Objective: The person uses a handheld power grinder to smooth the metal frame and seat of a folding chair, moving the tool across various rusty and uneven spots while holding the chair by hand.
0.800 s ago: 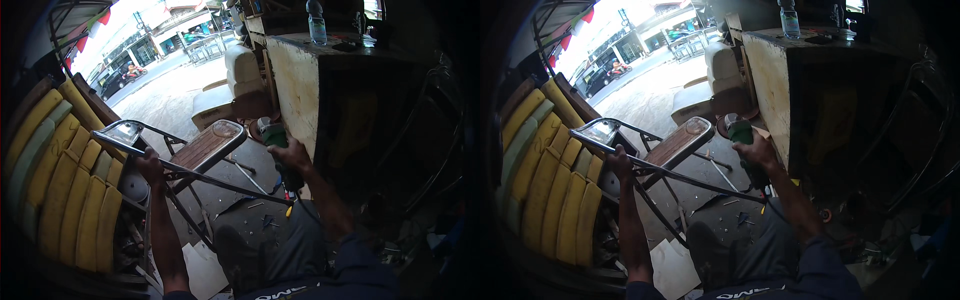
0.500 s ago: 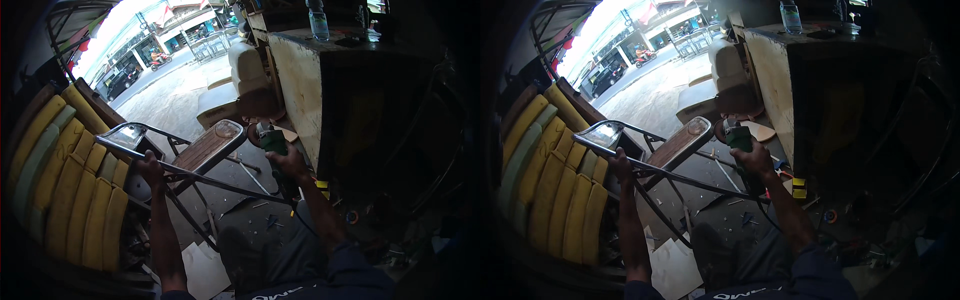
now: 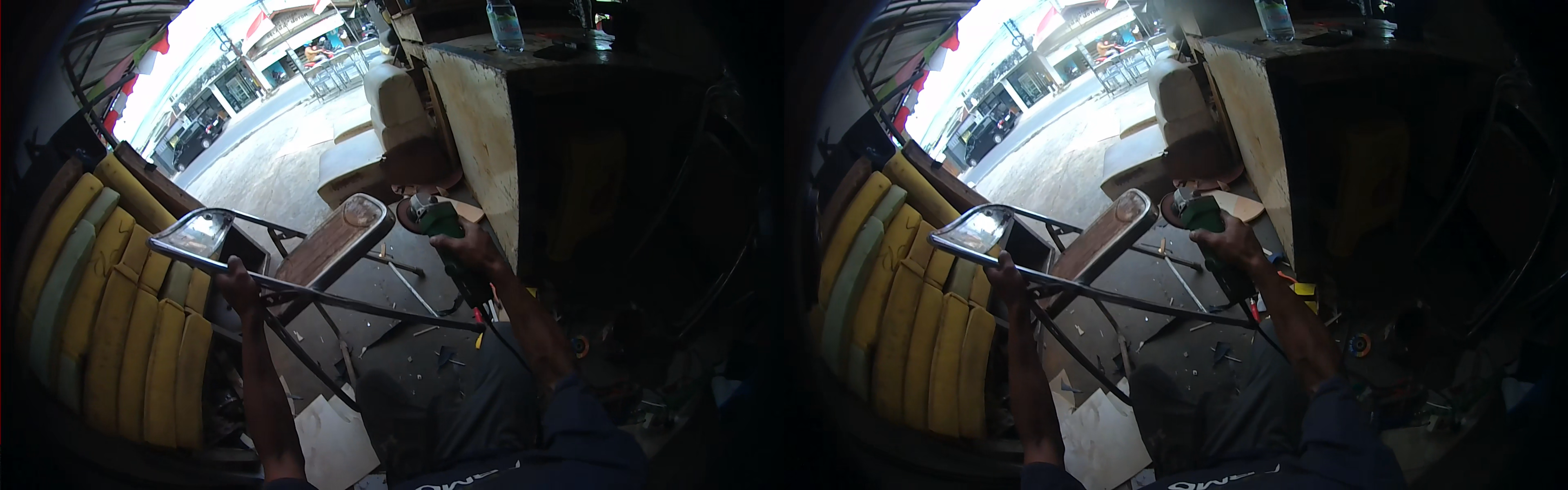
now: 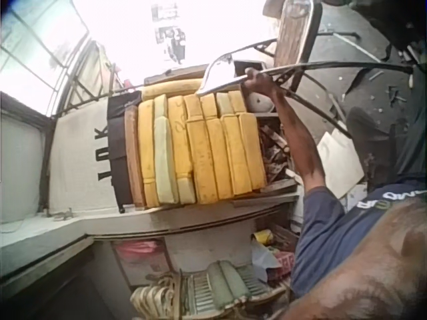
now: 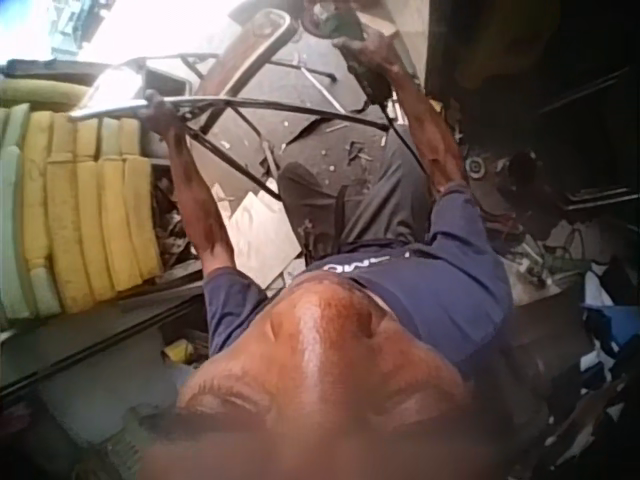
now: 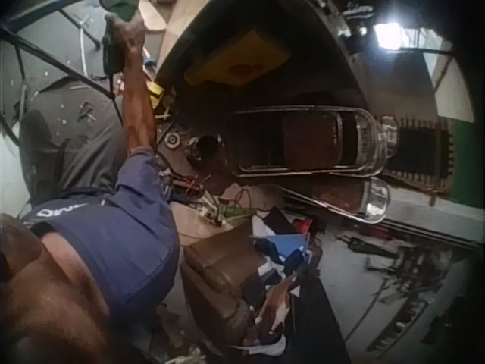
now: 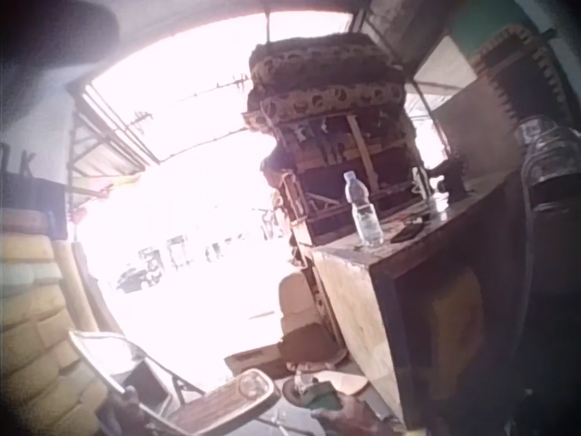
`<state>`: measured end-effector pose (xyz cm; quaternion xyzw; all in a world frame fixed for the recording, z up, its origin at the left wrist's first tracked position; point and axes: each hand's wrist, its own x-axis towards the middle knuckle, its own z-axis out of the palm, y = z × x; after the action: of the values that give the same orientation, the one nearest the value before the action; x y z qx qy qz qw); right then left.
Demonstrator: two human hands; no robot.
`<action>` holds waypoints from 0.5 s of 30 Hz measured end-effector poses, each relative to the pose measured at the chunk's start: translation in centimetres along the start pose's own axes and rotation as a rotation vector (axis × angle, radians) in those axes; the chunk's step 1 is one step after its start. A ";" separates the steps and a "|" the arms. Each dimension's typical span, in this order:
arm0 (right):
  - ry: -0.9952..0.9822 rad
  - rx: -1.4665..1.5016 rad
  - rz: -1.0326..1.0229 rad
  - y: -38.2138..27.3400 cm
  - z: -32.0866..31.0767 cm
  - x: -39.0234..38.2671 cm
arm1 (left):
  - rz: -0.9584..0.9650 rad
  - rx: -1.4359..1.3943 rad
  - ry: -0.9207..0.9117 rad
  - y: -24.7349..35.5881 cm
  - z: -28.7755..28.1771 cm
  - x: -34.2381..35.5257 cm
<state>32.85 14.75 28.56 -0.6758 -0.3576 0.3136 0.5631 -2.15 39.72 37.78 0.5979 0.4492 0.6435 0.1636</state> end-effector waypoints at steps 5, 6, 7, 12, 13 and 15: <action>0.054 -0.064 -0.077 -0.7 0.4 -0.8 | -0.034 0.049 0.022 0.2 0.1 -0.2; 0.085 -0.137 -0.079 -1.3 0.4 -1.0 | -0.037 0.051 0.004 0.5 0.1 -0.3; 0.068 -0.136 -0.097 -0.8 0.5 -1.3 | 0.022 0.037 0.056 0.7 0.0 -0.8; 0.243 -0.466 -0.339 -1.6 3.6 -3.8 | -0.003 -0.025 0.003 -0.4 0.0 0.1; 0.265 -0.531 -0.390 -1.6 4.3 -4.4 | 0.012 0.005 0.006 -0.6 0.2 0.2; 0.229 -0.671 -0.434 -1.9 5.3 -5.3 | -0.014 0.084 -0.013 -0.7 0.1 0.3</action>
<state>25.26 13.36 29.65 -0.7613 -0.5091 -0.0238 0.4008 -2.39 40.38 37.44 0.6053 0.4787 0.6190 0.1458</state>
